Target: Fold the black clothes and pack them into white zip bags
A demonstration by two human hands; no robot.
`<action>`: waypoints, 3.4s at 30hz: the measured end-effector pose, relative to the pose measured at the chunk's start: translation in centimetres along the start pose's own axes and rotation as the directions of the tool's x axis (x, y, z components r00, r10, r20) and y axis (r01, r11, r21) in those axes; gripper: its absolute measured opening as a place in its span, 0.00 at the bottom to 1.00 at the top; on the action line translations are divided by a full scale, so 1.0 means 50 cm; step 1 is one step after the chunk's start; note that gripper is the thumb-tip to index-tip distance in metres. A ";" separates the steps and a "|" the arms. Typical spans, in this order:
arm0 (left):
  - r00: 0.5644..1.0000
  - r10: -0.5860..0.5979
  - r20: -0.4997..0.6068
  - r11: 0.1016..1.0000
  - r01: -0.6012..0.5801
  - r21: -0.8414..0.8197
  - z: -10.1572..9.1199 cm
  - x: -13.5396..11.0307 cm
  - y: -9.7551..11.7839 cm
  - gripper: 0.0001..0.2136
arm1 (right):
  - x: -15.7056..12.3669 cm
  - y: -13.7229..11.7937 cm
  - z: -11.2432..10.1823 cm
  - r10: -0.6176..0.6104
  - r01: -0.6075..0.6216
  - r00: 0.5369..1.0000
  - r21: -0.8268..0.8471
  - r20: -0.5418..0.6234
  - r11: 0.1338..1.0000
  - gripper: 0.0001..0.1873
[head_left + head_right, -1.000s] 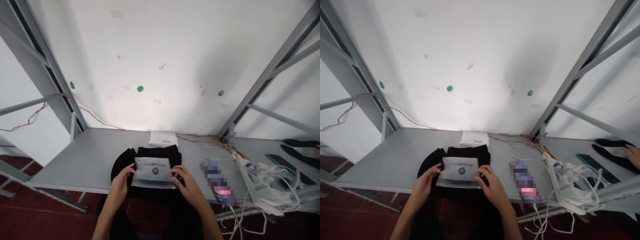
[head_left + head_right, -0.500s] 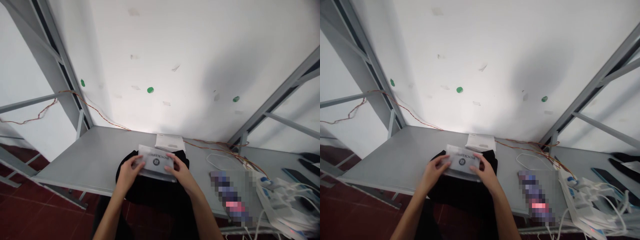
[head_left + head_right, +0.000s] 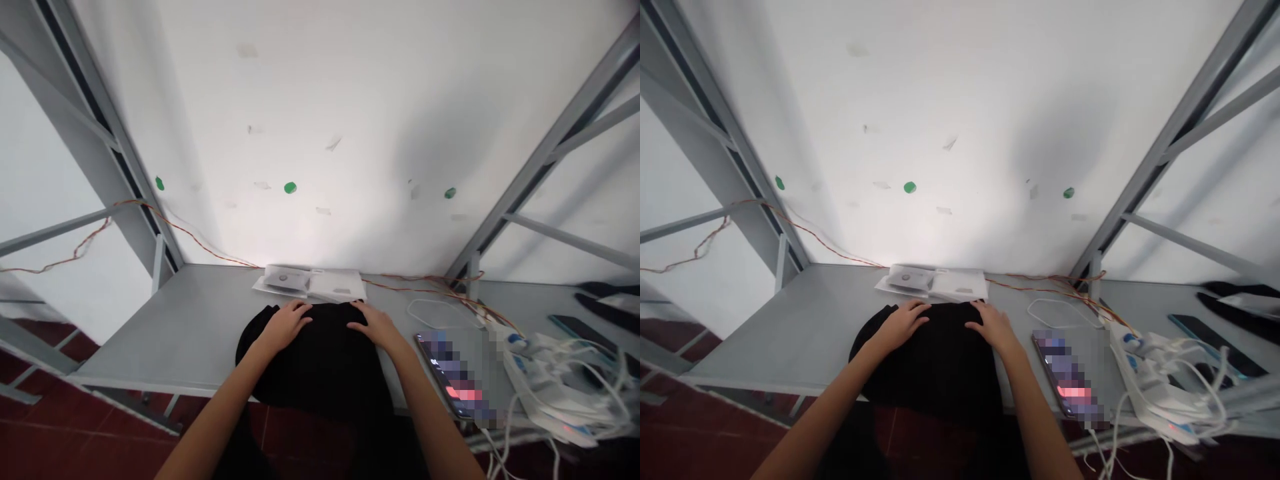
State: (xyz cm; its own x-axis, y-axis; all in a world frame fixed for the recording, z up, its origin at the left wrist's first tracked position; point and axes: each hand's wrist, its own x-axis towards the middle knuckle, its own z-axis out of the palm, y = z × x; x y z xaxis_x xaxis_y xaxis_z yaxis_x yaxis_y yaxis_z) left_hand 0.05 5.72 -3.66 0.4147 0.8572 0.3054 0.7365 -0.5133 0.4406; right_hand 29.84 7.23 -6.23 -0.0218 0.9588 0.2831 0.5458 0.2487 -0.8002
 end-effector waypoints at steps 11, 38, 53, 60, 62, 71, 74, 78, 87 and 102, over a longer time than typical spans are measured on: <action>0.996 -0.076 0.037 0.996 0.077 -0.036 -0.012 0.057 -0.001 0.04 | -0.033 0.005 -0.056 -0.091 0.095 0.995 -0.214 0.028 0.972 0.16; 0.980 -0.089 -0.178 0.994 0.097 0.042 -0.057 -0.248 -0.003 0.14 | -0.264 -0.026 -0.095 0.046 -0.030 0.984 -0.093 0.173 0.995 0.21; 0.707 -0.569 -0.419 0.770 0.281 -0.572 0.038 -0.297 0.196 0.15 | -0.253 -0.185 0.117 -0.287 0.350 0.932 -0.337 0.223 0.874 0.26; 0.411 -0.907 0.089 -0.107 -0.020 -0.994 0.033 -0.297 0.208 0.29 | -0.213 -0.179 0.171 -0.131 0.246 0.958 -0.501 0.253 0.830 0.25; 0.387 -0.921 0.056 -0.075 -0.035 -0.997 0.019 -0.297 0.201 0.30 | -0.214 -0.175 0.168 -0.134 0.244 0.960 -0.498 0.246 0.832 0.25; 0.505 -0.855 -0.118 0.161 0.042 -0.986 0.007 -0.263 0.138 0.36 | -0.218 -0.173 0.168 -0.131 0.220 0.964 -0.415 0.232 0.883 0.25; 0.608 -0.792 -0.059 0.237 0.216 -0.947 -0.006 -0.239 0.115 0.41 | -0.217 -0.171 0.168 -0.127 0.213 0.965 -0.404 0.230 0.890 0.25; 0.715 -0.699 -0.008 0.474 0.454 -0.754 -0.021 -0.214 0.084 0.34 | -0.216 -0.172 0.167 -0.128 0.214 0.964 -0.400 0.231 0.891 0.25; 0.748 -0.584 -0.315 0.727 0.311 -0.612 0.012 -0.183 0.138 0.20 | -0.216 -0.169 0.168 -0.125 0.194 0.966 -0.316 0.225 0.929 0.24; 0.945 -0.234 -0.228 0.895 0.118 -0.430 0.049 -0.188 0.200 0.10 | -0.230 -0.209 0.101 -0.070 0.073 0.997 0.125 -0.026 0.989 0.28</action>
State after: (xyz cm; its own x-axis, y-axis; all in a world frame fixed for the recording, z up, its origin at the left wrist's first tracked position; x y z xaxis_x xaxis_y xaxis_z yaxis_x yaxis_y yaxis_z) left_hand 4.80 -7.36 -4.19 0.0972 0.9207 0.3780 0.4787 -0.3762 0.7933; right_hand 20.17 -5.71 -3.78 -0.0381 0.9351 0.3524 0.4339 0.3332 -0.8371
